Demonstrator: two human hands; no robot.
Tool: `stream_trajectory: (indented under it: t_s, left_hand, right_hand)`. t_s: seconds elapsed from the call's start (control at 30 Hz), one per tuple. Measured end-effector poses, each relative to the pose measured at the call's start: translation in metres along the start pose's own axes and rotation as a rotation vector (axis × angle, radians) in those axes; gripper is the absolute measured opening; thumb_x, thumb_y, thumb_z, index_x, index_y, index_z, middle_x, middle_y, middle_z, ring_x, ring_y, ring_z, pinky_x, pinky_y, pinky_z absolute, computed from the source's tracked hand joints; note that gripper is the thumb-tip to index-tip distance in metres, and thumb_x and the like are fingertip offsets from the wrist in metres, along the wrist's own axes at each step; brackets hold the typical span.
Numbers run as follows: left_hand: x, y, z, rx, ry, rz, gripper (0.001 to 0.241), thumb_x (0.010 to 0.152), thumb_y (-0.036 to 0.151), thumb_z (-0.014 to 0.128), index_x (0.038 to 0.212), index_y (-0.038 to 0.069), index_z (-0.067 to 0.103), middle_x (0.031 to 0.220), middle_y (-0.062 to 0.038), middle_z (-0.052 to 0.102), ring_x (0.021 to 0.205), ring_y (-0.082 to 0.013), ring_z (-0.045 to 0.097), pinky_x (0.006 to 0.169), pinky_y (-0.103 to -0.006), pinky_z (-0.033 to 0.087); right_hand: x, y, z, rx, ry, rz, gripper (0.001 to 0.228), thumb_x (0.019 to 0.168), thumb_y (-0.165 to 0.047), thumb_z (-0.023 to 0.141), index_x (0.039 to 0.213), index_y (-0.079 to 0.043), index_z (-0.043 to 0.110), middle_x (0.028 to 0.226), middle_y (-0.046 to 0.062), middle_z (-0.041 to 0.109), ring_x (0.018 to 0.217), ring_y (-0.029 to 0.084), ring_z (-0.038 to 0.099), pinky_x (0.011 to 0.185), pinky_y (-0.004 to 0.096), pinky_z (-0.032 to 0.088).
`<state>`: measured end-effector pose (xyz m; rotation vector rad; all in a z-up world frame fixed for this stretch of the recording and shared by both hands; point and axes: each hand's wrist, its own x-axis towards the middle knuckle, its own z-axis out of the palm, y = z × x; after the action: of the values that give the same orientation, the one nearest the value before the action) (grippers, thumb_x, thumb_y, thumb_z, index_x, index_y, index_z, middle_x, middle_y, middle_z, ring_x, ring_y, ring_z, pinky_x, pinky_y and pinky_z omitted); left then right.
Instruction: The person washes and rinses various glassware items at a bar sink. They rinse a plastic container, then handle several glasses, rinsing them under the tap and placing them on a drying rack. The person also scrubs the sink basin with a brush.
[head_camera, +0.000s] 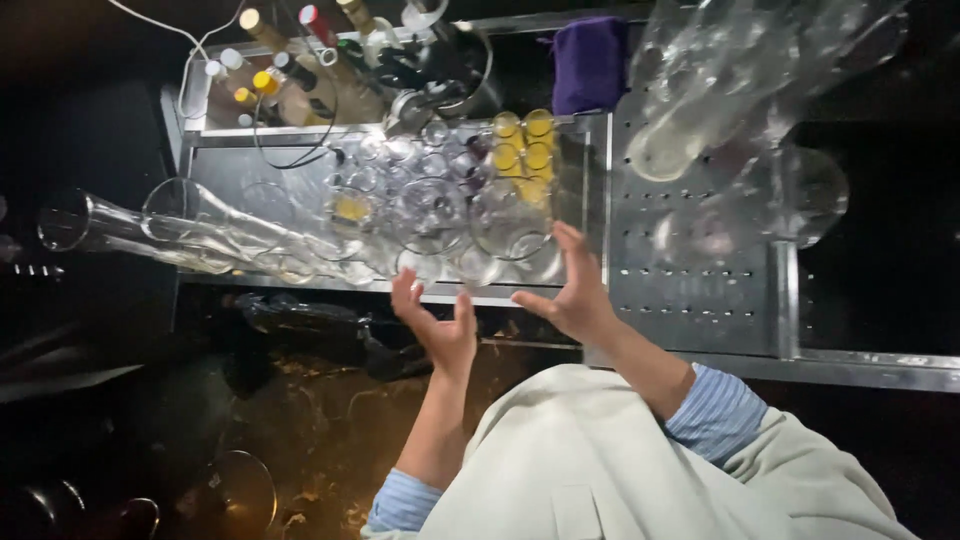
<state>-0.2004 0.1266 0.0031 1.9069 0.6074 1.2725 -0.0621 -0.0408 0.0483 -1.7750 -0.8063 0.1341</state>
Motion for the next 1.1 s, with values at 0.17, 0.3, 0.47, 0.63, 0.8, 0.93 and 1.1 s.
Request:
stream_trajectory:
  t_s: [0.17, 0.3, 0.47, 0.63, 0.8, 0.93, 1.1]
  left_hand:
    - [0.025, -0.007, 0.005, -0.064, -0.082, 0.044, 0.095, 0.081, 0.030, 0.087, 0.153, 0.000, 0.034, 0.151, -0.019, 0.042, 0.140, -0.0338, 0.040, 0.109, -0.0485, 0.042]
    - [0.047, -0.002, 0.024, -0.154, -0.167, 0.035, 0.091, 0.087, 0.039, 0.083, 0.155, 0.003, 0.033, 0.152, -0.017, 0.044, 0.137, -0.0288, 0.047, 0.109, -0.0427, 0.041]
    - [0.061, -0.022, 0.056, -0.170, -0.266, -0.089, 0.077, 0.070, 0.047, 0.095, 0.132, 0.013, 0.064, 0.154, -0.015, 0.044, 0.136, -0.0296, 0.053, 0.114, -0.0466, 0.039]
    - [0.051, 0.063, 0.053, -0.246, -0.292, 0.076, 0.067, 0.077, 0.042, 0.087, 0.129, 0.006, 0.063, 0.138, -0.010, 0.058, 0.117, -0.0177, 0.065, 0.104, -0.0293, 0.049]
    - [0.012, 0.112, 0.065, -0.932, -0.847, -0.297, 0.031, 0.099, 0.026, 0.059, 0.109, -0.002, 0.068, 0.114, -0.022, 0.069, 0.106, -0.0352, 0.067, 0.095, -0.0472, 0.054]
    - [-0.008, 0.217, 0.133, -0.512, -1.170, 0.214, 0.083, 0.071, 0.052, 0.084, 0.134, 0.004, 0.057, 0.121, -0.009, 0.071, 0.109, -0.0237, 0.072, 0.095, -0.0359, 0.057]
    - [-0.076, 0.276, 0.234, -0.607, -1.459, -0.115, 0.076, 0.074, 0.055, 0.079, 0.134, 0.019, 0.049, 0.123, 0.004, 0.070, 0.117, -0.0154, 0.071, 0.102, -0.0341, 0.054]
  right_hand:
    - [0.020, -0.013, 0.018, 0.023, 0.201, -0.008, 0.113, 0.066, -0.050, 0.096, 0.151, -0.002, 0.039, 0.141, 0.026, 0.053, 0.132, 0.045, 0.052, 0.110, 0.057, 0.042]
    - [0.019, 0.007, 0.022, -0.180, 0.231, 0.052, 0.089, 0.070, -0.063, 0.088, 0.138, -0.015, 0.057, 0.131, 0.010, 0.065, 0.121, 0.034, 0.064, 0.101, 0.050, 0.053]
    - [-0.025, -0.023, -0.029, 0.237, 0.223, -0.030, 0.105, 0.063, -0.015, 0.099, 0.147, -0.017, 0.036, 0.150, 0.001, 0.047, 0.138, 0.018, 0.052, 0.114, 0.038, 0.048]
    - [-0.113, -0.004, -0.147, 0.052, 0.333, -0.115, 0.090, 0.057, -0.024, 0.095, 0.132, 0.000, 0.050, 0.122, 0.020, 0.057, 0.119, 0.040, 0.061, 0.106, 0.058, 0.051]
    - [-0.183, -0.011, -0.246, -0.278, 0.391, 0.031, 0.063, 0.073, -0.030, 0.079, 0.126, -0.002, 0.059, 0.124, 0.014, 0.066, 0.117, 0.028, 0.067, 0.109, 0.038, 0.052]
    - [-0.248, 0.014, -0.311, -0.479, 0.476, 0.082, 0.056, 0.078, -0.029, 0.079, 0.122, -0.001, 0.059, 0.116, 0.016, 0.067, 0.106, 0.028, 0.066, 0.113, 0.048, 0.050]
    - [-0.294, 0.035, -0.398, -0.957, 0.228, 0.551, 0.034, 0.083, -0.033, 0.082, 0.089, -0.002, 0.071, 0.108, 0.015, 0.064, 0.136, 0.036, 0.053, 0.131, 0.047, 0.033]
